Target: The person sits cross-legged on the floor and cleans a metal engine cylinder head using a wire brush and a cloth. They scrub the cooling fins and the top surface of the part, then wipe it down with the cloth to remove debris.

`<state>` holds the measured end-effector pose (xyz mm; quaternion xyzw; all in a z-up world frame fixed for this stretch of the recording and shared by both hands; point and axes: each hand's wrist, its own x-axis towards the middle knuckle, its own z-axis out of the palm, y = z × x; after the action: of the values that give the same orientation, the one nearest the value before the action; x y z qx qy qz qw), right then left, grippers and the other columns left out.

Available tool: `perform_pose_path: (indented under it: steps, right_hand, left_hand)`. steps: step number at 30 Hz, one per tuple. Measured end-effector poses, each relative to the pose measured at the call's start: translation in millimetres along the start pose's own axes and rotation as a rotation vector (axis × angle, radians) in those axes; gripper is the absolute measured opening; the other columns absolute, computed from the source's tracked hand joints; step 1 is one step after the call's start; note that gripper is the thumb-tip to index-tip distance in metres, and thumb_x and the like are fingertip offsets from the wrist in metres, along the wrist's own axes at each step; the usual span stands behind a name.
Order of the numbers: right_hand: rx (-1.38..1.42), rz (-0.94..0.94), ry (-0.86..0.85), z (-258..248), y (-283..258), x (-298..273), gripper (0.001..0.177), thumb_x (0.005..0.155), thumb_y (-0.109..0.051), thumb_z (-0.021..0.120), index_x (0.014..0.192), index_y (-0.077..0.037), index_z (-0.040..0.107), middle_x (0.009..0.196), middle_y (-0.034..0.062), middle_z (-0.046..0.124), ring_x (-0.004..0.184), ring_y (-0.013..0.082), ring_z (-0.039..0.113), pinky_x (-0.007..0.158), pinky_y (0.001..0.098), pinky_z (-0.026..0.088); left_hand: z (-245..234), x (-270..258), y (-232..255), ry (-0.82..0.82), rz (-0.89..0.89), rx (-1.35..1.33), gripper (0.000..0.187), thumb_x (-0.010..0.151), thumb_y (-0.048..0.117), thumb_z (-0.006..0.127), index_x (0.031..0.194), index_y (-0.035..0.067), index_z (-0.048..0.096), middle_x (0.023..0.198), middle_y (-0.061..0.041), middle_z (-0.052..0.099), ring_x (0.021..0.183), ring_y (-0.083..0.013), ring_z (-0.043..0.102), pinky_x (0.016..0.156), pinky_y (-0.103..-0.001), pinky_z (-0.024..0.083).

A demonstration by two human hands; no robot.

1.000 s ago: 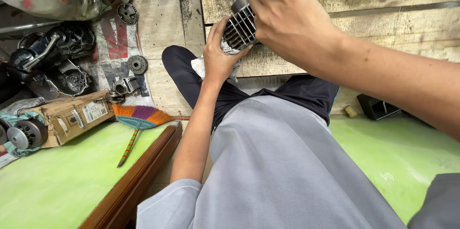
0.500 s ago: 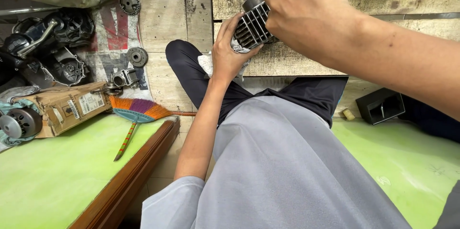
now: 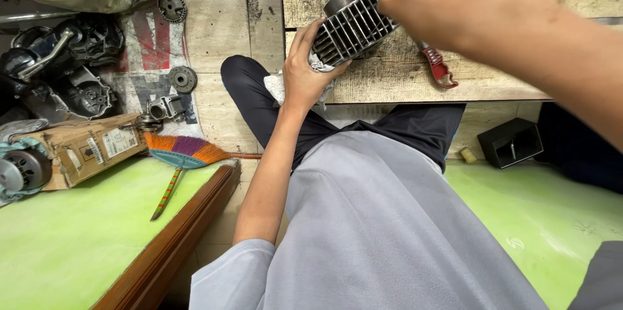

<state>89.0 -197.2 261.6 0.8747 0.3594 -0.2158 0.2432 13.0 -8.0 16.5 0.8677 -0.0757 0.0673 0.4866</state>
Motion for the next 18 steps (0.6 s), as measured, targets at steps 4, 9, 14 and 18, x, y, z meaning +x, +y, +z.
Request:
perform_pose_path:
  steps: [4, 9, 14, 18]
  right_hand:
    - [-0.143, 0.006, 0.307, -0.9, 8.2, -27.6, 0.030, 0.084, -0.020, 0.069, 0.113, -0.026, 0.074, 0.095, 0.0000, 0.074, 0.053, 0.0065, 0.066, 0.042, 0.0190, 0.055]
    - [-0.453, 0.017, 0.206, 13.1, -7.2, -18.9, 0.025, 0.090, -0.031, 0.066, 0.114, -0.028, 0.067, 0.101, -0.0067, 0.076, 0.064, -0.0002, 0.065, 0.053, 0.0117, 0.053]
    - [-0.381, -0.047, 0.206, 11.5, -19.2, -6.9, 0.009, 0.094, -0.026, 0.065, 0.086, -0.024, 0.067, 0.072, -0.0070, 0.074, 0.044, 0.0021, 0.063, 0.045, 0.0160, 0.045]
    - [-0.298, -0.067, 0.078, -2.5, -21.2, -4.5, 0.007, 0.090, -0.028, 0.068, 0.089, -0.021, 0.070, 0.071, -0.0030, 0.077, 0.046, 0.0054, 0.067, 0.048, 0.0191, 0.054]
  left_hand:
    - [-3.5, 1.4, -1.0, 0.022, 0.026, 0.003, 0.089, 0.071, 0.034, 0.097, 0.145, 0.017, 0.049, 0.136, -0.008, 0.063, 0.114, -0.0274, 0.073, 0.100, -0.043, 0.064]
    - [-0.2, 0.5, -3.6, 0.000, 0.019, -0.028, 0.091, 0.070, 0.033, 0.098, 0.144, 0.018, 0.049, 0.136, -0.006, 0.064, 0.116, -0.0271, 0.073, 0.101, -0.045, 0.064]
    - [-0.4, -0.1, -3.0, -0.015, -0.006, -0.019, 0.090, 0.070, 0.034, 0.097, 0.144, 0.020, 0.049, 0.136, -0.004, 0.063, 0.113, -0.0264, 0.074, 0.099, -0.045, 0.066]
    - [4.2, 0.5, -8.3, -0.027, -0.031, -0.015, 0.093, 0.069, 0.034, 0.098, 0.146, 0.022, 0.047, 0.134, -0.002, 0.064, 0.110, -0.0262, 0.075, 0.096, -0.048, 0.067]
